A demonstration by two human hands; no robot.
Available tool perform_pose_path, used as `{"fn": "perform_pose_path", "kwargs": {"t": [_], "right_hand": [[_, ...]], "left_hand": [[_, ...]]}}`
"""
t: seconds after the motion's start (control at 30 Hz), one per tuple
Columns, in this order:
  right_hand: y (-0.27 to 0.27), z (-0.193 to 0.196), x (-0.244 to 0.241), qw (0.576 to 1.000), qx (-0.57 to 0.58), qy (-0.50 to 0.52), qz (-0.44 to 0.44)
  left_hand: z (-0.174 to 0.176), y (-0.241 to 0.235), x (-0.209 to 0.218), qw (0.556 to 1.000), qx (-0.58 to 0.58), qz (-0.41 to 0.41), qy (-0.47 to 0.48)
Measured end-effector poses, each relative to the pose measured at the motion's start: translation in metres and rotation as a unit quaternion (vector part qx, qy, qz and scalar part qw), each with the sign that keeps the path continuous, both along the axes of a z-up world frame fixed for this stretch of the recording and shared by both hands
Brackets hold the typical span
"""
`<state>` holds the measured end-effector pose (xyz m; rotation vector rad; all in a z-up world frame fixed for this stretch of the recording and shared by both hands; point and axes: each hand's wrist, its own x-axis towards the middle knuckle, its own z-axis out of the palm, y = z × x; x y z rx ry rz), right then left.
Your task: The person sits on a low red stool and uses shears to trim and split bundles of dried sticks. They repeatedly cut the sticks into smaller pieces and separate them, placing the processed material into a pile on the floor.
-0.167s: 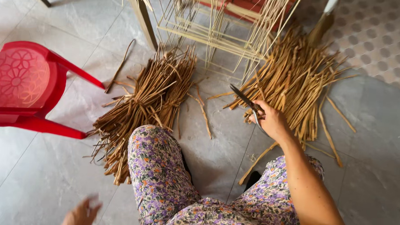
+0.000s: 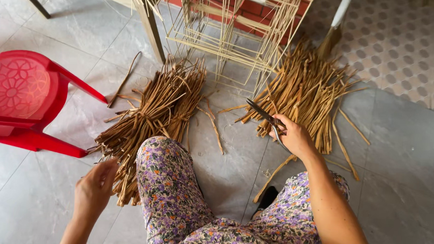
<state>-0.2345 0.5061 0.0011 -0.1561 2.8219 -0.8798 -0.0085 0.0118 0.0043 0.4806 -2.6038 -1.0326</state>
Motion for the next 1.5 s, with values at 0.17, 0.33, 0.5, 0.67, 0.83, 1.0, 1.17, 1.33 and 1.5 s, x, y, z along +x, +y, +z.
{"fn": "perform_pose_path", "kwargs": {"t": [0.17, 0.33, 0.5, 0.67, 0.83, 1.0, 1.17, 1.33, 1.5], "right_hand": [[0.015, 0.029, 0.025, 0.998, 0.010, 0.058, -0.023], [0.026, 0.035, 0.038, 0.995, -0.044, 0.080, -0.037], [0.028, 0.041, 0.044, 0.994, -0.023, 0.108, -0.020], [0.022, 0.041, 0.030, 0.991, 0.018, 0.131, 0.011], [0.020, 0.036, 0.019, 0.992, 0.097, 0.080, 0.001], [0.017, 0.032, 0.017, 0.993, 0.115, 0.030, -0.006], [0.021, 0.030, 0.017, 0.995, 0.101, 0.000, -0.016], [0.030, 0.029, 0.020, 0.995, 0.066, -0.018, -0.069], [0.047, 0.020, 0.025, 0.988, 0.150, -0.022, -0.036]], "left_hand": [[0.017, 0.044, -0.049, 0.982, 0.002, -0.113, 0.154], [-0.015, 0.044, -0.085, 0.956, 0.166, -0.125, 0.208], [-0.085, 0.018, -0.103, 0.920, 0.367, -0.062, 0.123], [-0.153, -0.006, -0.131, 0.986, 0.157, -0.048, 0.034], [-0.213, -0.031, -0.175, 0.999, 0.032, 0.014, 0.010], [-0.252, -0.051, -0.221, 0.987, -0.108, 0.021, -0.115], [-0.283, -0.073, -0.246, 0.942, -0.164, -0.003, -0.292], [-0.297, -0.080, -0.229, 0.893, -0.197, 0.004, -0.405], [-0.302, -0.100, -0.227, 0.892, -0.239, 0.008, -0.383]]}}
